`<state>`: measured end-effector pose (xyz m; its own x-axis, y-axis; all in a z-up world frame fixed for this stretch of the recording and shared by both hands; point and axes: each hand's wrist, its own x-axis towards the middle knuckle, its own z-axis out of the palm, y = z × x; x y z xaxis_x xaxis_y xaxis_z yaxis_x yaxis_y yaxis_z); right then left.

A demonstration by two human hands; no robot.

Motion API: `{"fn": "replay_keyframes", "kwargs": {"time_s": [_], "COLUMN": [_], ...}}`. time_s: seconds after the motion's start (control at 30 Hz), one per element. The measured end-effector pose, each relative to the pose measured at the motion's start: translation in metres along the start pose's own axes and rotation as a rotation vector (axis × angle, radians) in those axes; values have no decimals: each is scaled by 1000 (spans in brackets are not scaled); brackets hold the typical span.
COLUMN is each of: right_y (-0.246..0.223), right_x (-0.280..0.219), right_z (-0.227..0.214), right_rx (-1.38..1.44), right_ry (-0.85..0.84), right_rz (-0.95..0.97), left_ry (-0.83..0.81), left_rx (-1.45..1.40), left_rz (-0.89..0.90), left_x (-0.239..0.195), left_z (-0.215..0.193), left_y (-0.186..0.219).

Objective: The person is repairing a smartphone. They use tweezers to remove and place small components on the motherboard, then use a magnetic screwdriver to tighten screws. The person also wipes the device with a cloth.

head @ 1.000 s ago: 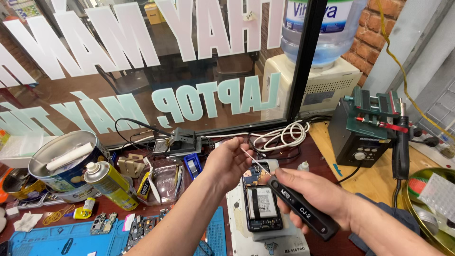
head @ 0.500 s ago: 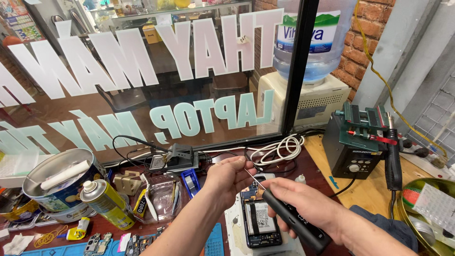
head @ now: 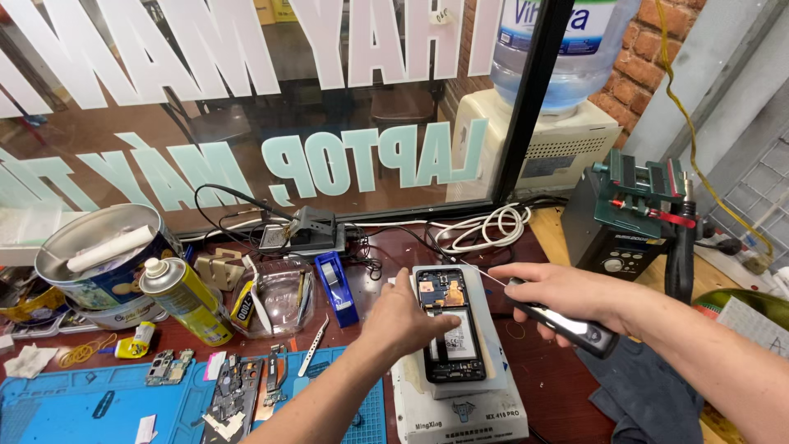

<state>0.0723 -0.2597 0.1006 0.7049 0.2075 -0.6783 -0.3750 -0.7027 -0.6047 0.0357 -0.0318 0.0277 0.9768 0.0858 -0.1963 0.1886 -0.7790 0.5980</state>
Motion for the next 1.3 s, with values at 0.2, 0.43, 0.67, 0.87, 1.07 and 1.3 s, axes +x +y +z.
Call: {"fn": "replay_keyframes", "kwargs": {"time_s": [0.2, 0.43, 0.67, 0.87, 1.07, 1.3], "right_y": [-5, -7, -6, -7, -16, -24], "right_x": [6, 14, 23, 26, 28, 35], "right_z": [-5, 0, 1, -2, -15, -27], "right_rx": [-130, -186, -179, -160, -187, -209], "right_ry": [-55, -46, -43, -70, -127, -214], "right_rz": [3, 14, 16, 17, 23, 36], "left_ry": [-105, -128, -120, -133, -167, -172], "left_rx": [5, -37, -54, -46, -43, -39], "left_rz": [-61, -69, -52, -71, -97, -100], "left_x": [-9, -8, -8, -8, -9, -9], "left_z": [18, 23, 23, 23, 20, 19], "left_y": [4, 0, -3, -2, 1, 2]}}
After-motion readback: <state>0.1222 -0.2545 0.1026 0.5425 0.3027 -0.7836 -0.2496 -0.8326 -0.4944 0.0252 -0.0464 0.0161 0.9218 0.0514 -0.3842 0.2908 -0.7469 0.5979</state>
